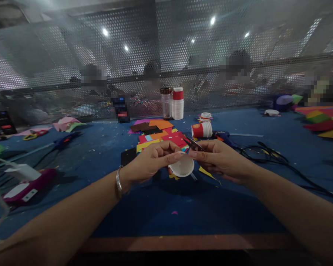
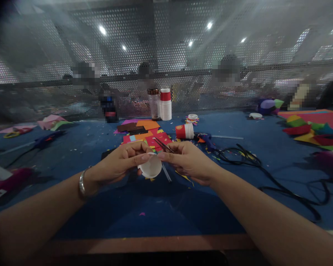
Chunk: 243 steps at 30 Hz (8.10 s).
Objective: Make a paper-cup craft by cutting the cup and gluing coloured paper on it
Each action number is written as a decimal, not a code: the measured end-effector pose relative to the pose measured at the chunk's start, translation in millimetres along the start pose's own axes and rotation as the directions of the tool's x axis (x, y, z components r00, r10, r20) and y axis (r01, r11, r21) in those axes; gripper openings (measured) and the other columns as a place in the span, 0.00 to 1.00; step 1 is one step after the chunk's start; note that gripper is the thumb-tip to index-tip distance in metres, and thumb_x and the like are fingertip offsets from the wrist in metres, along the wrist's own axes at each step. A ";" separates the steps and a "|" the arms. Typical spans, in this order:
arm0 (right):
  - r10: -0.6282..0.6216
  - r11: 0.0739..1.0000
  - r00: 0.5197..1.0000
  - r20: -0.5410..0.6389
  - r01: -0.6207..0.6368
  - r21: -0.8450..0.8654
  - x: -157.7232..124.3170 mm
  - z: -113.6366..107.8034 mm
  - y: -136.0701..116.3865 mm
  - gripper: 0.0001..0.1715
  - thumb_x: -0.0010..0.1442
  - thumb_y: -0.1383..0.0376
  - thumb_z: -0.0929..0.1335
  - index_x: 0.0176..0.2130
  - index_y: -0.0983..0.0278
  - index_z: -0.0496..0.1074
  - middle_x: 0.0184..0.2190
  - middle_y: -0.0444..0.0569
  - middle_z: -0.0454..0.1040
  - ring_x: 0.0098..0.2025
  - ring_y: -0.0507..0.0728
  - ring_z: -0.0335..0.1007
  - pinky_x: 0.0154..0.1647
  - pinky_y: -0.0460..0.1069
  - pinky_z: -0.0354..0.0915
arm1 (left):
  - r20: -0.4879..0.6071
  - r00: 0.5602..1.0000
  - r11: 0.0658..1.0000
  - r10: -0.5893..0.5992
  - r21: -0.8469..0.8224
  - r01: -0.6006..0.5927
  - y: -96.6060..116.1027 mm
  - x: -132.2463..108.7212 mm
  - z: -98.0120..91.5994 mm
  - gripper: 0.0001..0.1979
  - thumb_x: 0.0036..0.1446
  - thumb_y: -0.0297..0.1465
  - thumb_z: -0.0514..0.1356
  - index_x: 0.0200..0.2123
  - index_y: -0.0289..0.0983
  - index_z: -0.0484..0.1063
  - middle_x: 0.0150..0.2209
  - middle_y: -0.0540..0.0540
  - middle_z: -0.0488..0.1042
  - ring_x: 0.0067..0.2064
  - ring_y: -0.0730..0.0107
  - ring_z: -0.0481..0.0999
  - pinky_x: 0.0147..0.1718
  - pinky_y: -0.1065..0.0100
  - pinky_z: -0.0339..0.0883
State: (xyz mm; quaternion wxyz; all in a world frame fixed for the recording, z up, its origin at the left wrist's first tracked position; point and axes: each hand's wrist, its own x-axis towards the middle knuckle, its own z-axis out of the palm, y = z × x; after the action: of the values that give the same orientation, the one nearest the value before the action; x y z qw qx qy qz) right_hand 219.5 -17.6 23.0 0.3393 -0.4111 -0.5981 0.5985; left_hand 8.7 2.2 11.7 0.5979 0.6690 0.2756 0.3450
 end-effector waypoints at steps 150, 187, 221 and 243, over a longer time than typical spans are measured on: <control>-0.378 0.847 0.910 -0.167 0.267 -0.460 6.6 4.5 6.0 0.16 0.57 0.53 0.70 0.31 0.63 0.72 0.27 0.45 0.68 0.30 0.53 0.60 0.28 0.48 0.57 | -0.465 0.865 0.971 0.187 -0.045 -0.234 -12.0 3.6 17.3 0.17 0.43 0.29 0.73 0.29 0.38 0.65 0.27 0.55 0.71 0.29 0.78 0.69 0.31 0.73 0.64; -0.456 0.612 0.889 -0.042 0.278 -0.740 2.8 5.4 9.2 0.22 0.65 0.49 0.63 0.30 0.63 0.69 0.22 0.42 0.65 0.25 0.51 0.58 0.26 0.47 0.52 | -0.452 0.843 0.954 0.293 0.199 -0.225 -9.2 -1.1 18.0 0.10 0.48 0.27 0.67 0.30 0.37 0.68 0.26 0.54 0.71 0.27 0.78 0.69 0.27 0.74 0.64; -0.415 0.759 0.889 -0.195 0.220 -0.613 9.0 -1.4 9.0 0.28 0.61 0.44 0.65 0.23 0.61 0.58 0.22 0.40 0.55 0.25 0.50 0.49 0.24 0.47 0.48 | -0.458 0.889 0.978 -0.008 -0.187 -0.088 -4.8 3.9 17.7 0.14 0.46 0.26 0.68 0.32 0.37 0.65 0.27 0.54 0.71 0.29 0.77 0.71 0.30 0.73 0.63; -0.042 0.983 0.990 -0.136 0.017 -0.184 8.4 6.3 6.3 0.24 0.52 0.47 0.73 0.31 0.64 0.69 0.18 0.34 0.52 0.19 0.46 0.40 0.19 0.46 0.37 | -0.285 0.944 0.949 -0.169 -0.305 0.078 -2.2 4.5 15.1 0.10 0.46 0.29 0.70 0.30 0.36 0.71 0.28 0.52 0.71 0.27 0.78 0.69 0.26 0.75 0.64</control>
State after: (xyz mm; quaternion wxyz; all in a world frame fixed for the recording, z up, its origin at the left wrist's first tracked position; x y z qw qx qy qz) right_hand 210.8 -13.2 15.7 0.3499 -0.4723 -0.6312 0.5060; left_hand 23.4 -3.2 9.4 0.6598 0.4935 0.3535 0.4429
